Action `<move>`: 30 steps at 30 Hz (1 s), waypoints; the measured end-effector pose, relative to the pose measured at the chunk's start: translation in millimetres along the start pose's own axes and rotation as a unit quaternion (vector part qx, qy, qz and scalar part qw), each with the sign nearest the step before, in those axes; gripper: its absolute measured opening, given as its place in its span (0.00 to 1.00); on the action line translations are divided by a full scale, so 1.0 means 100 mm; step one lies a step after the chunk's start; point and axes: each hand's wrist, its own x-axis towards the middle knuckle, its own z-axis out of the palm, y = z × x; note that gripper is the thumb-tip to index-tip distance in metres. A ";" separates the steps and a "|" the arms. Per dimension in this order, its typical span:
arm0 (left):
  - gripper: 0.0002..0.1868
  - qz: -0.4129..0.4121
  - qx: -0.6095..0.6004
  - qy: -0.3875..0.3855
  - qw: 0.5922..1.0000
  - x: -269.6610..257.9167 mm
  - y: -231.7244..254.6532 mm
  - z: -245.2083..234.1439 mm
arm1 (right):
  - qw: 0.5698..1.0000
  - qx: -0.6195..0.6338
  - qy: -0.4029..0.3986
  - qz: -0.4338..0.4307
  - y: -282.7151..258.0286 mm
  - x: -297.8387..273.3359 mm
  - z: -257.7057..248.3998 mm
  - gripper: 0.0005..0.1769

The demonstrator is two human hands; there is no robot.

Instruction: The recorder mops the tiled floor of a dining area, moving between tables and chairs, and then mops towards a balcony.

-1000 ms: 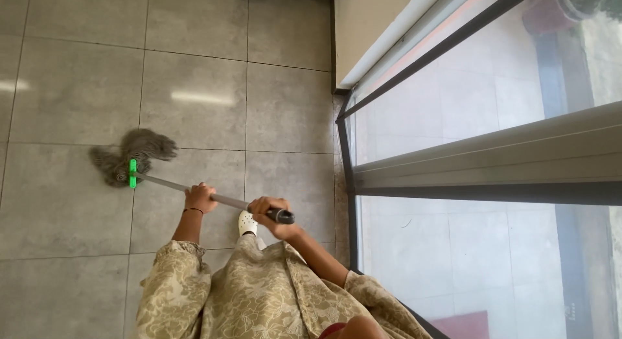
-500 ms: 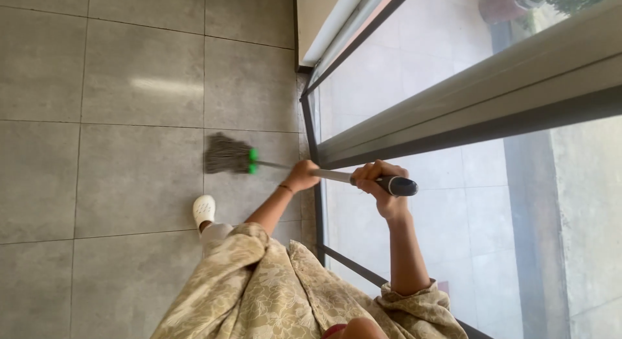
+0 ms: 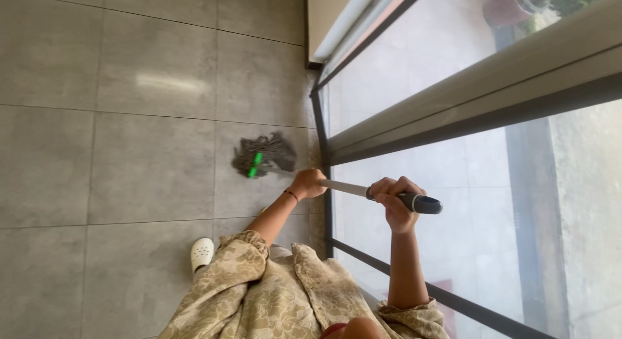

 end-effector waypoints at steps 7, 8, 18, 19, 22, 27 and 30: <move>0.10 -0.117 0.088 0.062 0.987 -1.61 -1.81 -0.74 | 0.977 0.207 0.039 0.009 0.89 -0.50 1.73 0.07; 0.09 -0.116 0.083 0.114 0.983 -1.88 -2.17 -0.85 | 0.983 0.182 0.014 0.036 1.02 -0.55 2.05 0.09; 0.05 -0.236 0.203 0.036 0.950 -3.51 -3.17 -1.55 | 0.968 0.168 -0.170 0.071 1.25 -1.36 3.93 0.11; 0.05 -0.236 0.203 0.033 0.950 -3.56 -3.12 -1.49 | 0.969 0.167 -0.167 0.073 1.24 -1.41 3.78 0.11; 0.06 -0.219 0.239 0.006 0.946 -3.38 -2.77 -1.24 | 0.974 0.157 -0.151 0.065 1.14 -1.46 3.14 0.09; 0.09 -0.105 0.133 -0.011 0.985 -2.32 -1.86 -0.41 | 0.987 0.069 -0.131 0.062 0.61 -1.30 1.72 0.07; 0.09 -0.006 0.083 0.046 0.995 -1.67 -1.16 0.27 | 0.982 0.098 -0.154 0.053 0.00 -1.17 0.93 0.08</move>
